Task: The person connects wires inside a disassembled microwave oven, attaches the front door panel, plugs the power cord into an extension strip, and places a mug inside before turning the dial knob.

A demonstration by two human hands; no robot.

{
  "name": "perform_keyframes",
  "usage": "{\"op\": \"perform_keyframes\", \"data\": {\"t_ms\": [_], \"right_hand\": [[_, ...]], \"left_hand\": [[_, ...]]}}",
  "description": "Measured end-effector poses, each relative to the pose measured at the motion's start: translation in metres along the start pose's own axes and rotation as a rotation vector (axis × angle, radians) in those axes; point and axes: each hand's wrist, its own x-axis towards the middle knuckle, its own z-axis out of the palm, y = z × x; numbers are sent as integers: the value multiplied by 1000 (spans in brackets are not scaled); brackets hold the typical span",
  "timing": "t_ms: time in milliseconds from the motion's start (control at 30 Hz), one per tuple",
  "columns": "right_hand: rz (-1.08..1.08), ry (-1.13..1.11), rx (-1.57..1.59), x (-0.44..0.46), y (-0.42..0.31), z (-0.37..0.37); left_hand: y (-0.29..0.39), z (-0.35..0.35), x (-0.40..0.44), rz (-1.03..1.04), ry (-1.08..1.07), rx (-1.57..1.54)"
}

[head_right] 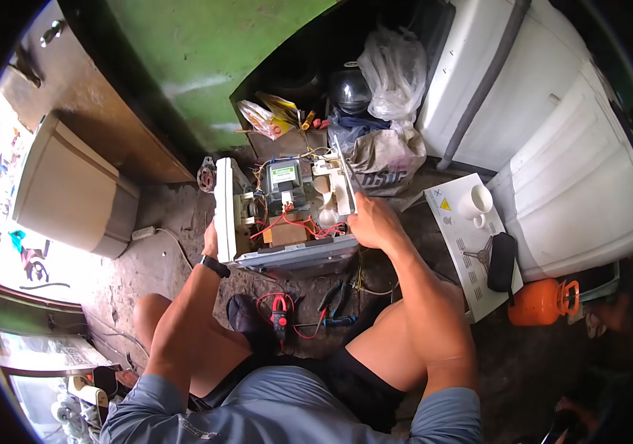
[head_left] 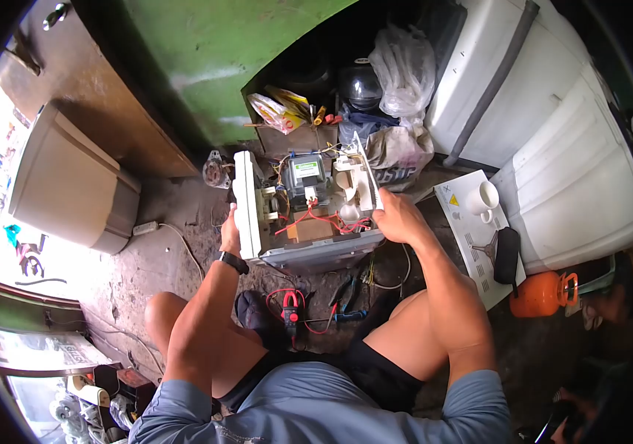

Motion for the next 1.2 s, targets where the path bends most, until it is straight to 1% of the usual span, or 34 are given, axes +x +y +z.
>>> {"op": "perform_keyframes", "data": {"t_ms": [33, 100, 133, 167, 200, 267, 300, 333, 367, 433, 467, 500, 533, 567, 633, 733, 800, 867, 967, 1033, 1100, 1133, 1200], "right_hand": [[-35, -11, -8, 2, 0, -3], [-70, -33, -6, 7, 6, -7], [-86, -47, 3, 11, 8, -11], [-102, -58, 10, 17, 8, -16], [-73, -83, 2, 23, 6, -23], [-100, -85, -1, 39, 2, -32], [-111, -87, 6, 47, -1, -35], [-151, -56, 10, 56, -3, -37], [-162, -38, 5, 68, -4, -37], [-197, -87, -6, 96, -3, -40], [-180, -102, -41, 107, -9, -42], [-224, -91, -21, 117, -11, -41], [-244, -89, -99, 128, -13, -38], [-261, -94, -176, 139, -14, -35], [-301, -77, -139, 152, -21, -32], [-264, -71, -166, 172, -26, -26], [-332, -69, -155, 185, -23, -23], [-327, -64, -144, 192, -17, -19], [-310, -34, -140, 201, -12, -14], [-328, -33, -161, 199, -13, -17], [-292, -37, -78, 198, -10, -14], [-313, -51, -69, 200, -8, -13], [-309, -64, -59, 201, -8, -12]], "left_hand": [[13, 11, -26, -15, 32, -2], [2, 15, -34, -35, 14, -146], [3, 21, -53, -25, 6, -176], [4, 25, -70, -5, 18, -120], [1, 30, -82, -42, -1, -234], [-18, 33, -88, -92, -35, -450], [-32, 31, -85, -105, -51, -549], [-38, 34, -91, -75, -81, -591], [-35, 40, -103, -64, -3, -568], [-26, 54, -121, -30, 99, -585], [-37, 52, -116, 16, 82, -585], [-44, 52, -108, 62, 63, -583], [-33, 59, -116, 11, 134, -603], [-36, 61, -112, 39, 115, -621], [-46, 64, -103, 26, 137, -638], [-54, 75, -103, -15, 175, -649], [-61, 77, -101, -29, 186, -636], [-73, 77, -94, 37, 120, -620], [-69, 82, -95, 70, 93, -622], [-62, 84, -102, 53, 103, -611], [-59, 86, -107, 17, 155, -599], [-57, 86, -111, 11, 169, -608], [-54, 82, -113, -22, 134, -588]]}}
